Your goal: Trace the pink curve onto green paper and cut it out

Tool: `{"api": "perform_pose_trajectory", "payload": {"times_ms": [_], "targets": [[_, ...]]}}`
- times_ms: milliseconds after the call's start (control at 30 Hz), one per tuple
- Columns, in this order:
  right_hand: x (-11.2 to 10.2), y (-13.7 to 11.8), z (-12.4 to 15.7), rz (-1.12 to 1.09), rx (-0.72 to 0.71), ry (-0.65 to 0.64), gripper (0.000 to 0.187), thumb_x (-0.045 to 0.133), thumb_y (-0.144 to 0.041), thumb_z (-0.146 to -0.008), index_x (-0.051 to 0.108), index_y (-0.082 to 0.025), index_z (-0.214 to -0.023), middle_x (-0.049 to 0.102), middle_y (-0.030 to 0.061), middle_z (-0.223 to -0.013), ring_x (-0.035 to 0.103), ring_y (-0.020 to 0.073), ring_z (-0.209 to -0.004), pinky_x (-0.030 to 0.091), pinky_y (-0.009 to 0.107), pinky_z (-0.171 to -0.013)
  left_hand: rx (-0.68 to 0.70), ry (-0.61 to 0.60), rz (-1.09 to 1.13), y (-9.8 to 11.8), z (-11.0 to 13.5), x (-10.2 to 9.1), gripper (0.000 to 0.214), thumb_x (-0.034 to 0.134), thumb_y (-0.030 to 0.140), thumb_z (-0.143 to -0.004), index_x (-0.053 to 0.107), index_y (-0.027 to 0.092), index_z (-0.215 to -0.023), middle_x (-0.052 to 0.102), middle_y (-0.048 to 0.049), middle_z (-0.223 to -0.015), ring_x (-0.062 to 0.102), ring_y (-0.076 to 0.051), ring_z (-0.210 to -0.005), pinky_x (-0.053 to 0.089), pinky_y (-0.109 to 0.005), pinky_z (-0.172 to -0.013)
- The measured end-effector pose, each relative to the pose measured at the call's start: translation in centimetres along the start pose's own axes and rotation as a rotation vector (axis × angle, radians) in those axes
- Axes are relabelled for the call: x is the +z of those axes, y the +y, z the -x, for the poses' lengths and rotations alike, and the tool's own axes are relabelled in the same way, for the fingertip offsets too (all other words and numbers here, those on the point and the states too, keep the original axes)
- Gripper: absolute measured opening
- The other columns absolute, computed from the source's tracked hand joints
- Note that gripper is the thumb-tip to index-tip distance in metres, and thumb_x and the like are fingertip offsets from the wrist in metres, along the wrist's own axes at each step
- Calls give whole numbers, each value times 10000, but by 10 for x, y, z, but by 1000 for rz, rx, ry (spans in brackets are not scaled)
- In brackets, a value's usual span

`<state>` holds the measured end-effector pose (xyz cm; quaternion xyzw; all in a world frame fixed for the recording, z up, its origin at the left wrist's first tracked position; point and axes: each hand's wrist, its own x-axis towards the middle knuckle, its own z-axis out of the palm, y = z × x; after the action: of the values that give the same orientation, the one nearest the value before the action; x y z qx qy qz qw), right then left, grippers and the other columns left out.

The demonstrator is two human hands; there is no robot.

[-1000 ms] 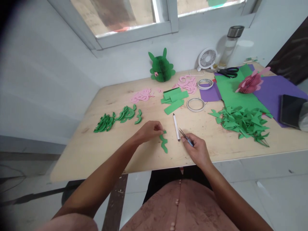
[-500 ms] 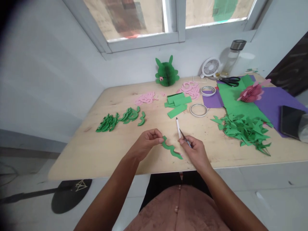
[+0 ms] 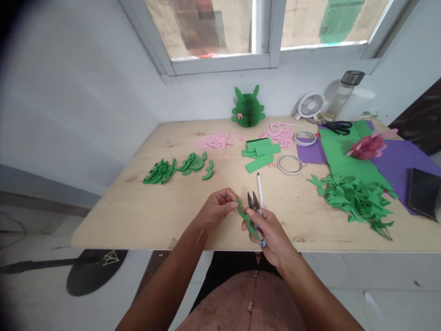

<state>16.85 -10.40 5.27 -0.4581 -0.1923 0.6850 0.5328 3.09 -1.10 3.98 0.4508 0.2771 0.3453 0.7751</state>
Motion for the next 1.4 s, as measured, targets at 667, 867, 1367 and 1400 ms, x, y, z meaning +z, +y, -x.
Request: {"api": "perform_pose_trajectory", "payload": {"times_ms": [667, 867, 1367, 1400], "targets": [[8, 10, -5, 352, -321, 273, 238, 748, -361, -685, 690, -178, -826, 619, 2, -689, 533, 134, -624, 421, 253, -580, -91, 103, 119, -9, 16, 9, 315, 813, 259, -622, 737, 175, -916, 692, -32, -808, 604, -120, -734, 446, -250, -748], [5, 11, -4, 458, -359, 286, 246, 707, -379, -721, 671, -190, -875, 645, 21, -713, 566, 158, -634, 447, 267, -572, -104, 131, 123, -12, 16, 13, 370, 827, 265, -593, 730, 169, -937, 698, -37, -804, 611, -132, -715, 460, -256, -723], [3, 15, -5, 225, -253, 254, 273, 780, -379, -651, 693, -184, -822, 638, 0, -681, 559, 147, -627, 418, 258, -563, -87, 160, 132, -11, 19, 16, 351, 829, 268, -587, 732, 171, -910, 695, -30, -793, 604, -126, -713, 458, -246, -711], [3, 15, -6, 217, -246, 248, 282, 785, -381, -645, 693, -183, -823, 635, -1, -674, 555, 145, -620, 411, 255, -552, -81, 164, 129, -11, 19, 16, 341, 827, 272, -591, 732, 173, -904, 694, -29, -791, 603, -125, -714, 456, -245, -711]]}}
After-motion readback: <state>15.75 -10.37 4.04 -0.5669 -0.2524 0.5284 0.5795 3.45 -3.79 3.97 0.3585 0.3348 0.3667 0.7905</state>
